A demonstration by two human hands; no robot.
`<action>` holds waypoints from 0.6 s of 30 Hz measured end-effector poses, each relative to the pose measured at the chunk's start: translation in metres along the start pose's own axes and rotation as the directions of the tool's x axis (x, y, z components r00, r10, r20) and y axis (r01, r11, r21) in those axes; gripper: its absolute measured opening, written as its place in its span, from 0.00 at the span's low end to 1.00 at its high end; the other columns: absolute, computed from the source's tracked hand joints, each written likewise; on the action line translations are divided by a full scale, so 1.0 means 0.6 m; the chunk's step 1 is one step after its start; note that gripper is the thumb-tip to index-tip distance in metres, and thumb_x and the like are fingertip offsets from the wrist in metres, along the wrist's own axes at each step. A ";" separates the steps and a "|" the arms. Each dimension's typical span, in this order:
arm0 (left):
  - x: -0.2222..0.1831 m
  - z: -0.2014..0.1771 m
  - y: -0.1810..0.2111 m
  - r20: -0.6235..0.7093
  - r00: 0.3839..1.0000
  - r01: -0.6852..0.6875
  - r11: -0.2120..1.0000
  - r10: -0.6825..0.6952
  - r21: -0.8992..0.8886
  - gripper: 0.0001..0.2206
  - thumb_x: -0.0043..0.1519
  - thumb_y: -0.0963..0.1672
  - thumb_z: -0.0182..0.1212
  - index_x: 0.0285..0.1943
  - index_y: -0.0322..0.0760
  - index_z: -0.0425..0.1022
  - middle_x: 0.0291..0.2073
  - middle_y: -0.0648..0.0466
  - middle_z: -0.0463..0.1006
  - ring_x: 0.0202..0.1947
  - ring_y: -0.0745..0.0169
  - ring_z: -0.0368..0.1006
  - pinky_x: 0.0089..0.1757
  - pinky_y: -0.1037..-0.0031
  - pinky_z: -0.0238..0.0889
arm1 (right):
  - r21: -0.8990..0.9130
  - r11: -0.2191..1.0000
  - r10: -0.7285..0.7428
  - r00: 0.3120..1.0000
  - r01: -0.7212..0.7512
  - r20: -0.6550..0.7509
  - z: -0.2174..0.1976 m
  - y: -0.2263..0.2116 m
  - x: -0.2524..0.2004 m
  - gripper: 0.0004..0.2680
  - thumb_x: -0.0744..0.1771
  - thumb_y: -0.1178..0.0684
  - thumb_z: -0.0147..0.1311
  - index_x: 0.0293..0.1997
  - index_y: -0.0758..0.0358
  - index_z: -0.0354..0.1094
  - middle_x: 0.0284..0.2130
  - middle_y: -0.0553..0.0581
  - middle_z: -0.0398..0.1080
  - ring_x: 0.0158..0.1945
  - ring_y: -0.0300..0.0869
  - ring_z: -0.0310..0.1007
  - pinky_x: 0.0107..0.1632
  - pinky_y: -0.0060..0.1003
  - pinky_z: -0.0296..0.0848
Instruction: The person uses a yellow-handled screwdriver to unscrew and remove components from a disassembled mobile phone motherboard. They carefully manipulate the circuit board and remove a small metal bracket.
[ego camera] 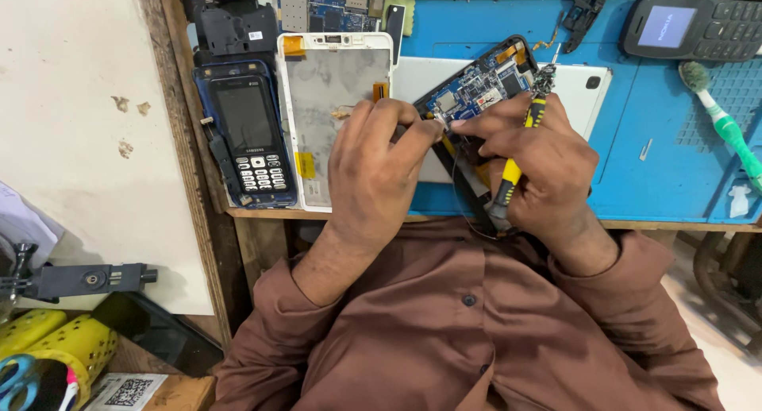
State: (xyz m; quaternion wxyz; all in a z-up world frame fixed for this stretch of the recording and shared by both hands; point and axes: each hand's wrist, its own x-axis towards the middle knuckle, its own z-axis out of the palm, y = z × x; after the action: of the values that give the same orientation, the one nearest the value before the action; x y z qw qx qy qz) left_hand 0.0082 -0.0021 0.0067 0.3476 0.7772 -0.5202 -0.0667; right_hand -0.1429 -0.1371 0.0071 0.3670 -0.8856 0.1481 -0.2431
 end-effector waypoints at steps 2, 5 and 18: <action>0.000 -0.003 -0.002 0.023 1.000 -0.022 1.000 0.022 0.012 0.11 0.58 0.38 0.69 0.48 0.40 0.80 0.40 0.56 0.71 0.42 0.57 0.69 0.43 0.66 0.65 | 0.033 0.999 0.013 1.000 -0.013 -0.002 -0.001 0.001 -0.001 0.08 0.59 0.68 0.57 0.37 0.66 0.65 0.45 0.59 0.79 0.47 0.53 0.75 0.48 0.41 0.71; 0.001 -0.009 -0.005 0.068 0.996 -0.062 0.998 0.060 0.032 0.11 0.59 0.38 0.68 0.49 0.40 0.79 0.41 0.56 0.71 0.43 0.57 0.70 0.43 0.66 0.65 | 0.065 0.998 -0.017 1.000 0.018 -0.018 -0.001 0.005 -0.001 0.06 0.64 0.69 0.54 0.38 0.66 0.64 0.44 0.59 0.78 0.44 0.51 0.75 0.49 0.41 0.74; 0.019 -0.033 -0.017 0.187 0.936 -0.322 0.940 0.297 0.117 0.08 0.60 0.40 0.63 0.48 0.35 0.77 0.45 0.55 0.73 0.48 0.57 0.70 0.48 0.66 0.67 | 0.185 0.983 0.007 0.998 0.003 -0.054 -0.005 0.012 -0.005 0.03 0.67 0.68 0.51 0.40 0.68 0.64 0.44 0.62 0.78 0.41 0.49 0.76 0.47 0.38 0.75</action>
State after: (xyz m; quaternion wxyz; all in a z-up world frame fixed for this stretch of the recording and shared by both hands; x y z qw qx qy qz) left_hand 0.0299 -0.0004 0.0182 0.2514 0.7004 -0.6670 -0.0378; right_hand -0.1476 -0.1422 0.0026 0.4437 -0.8406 0.1356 -0.2796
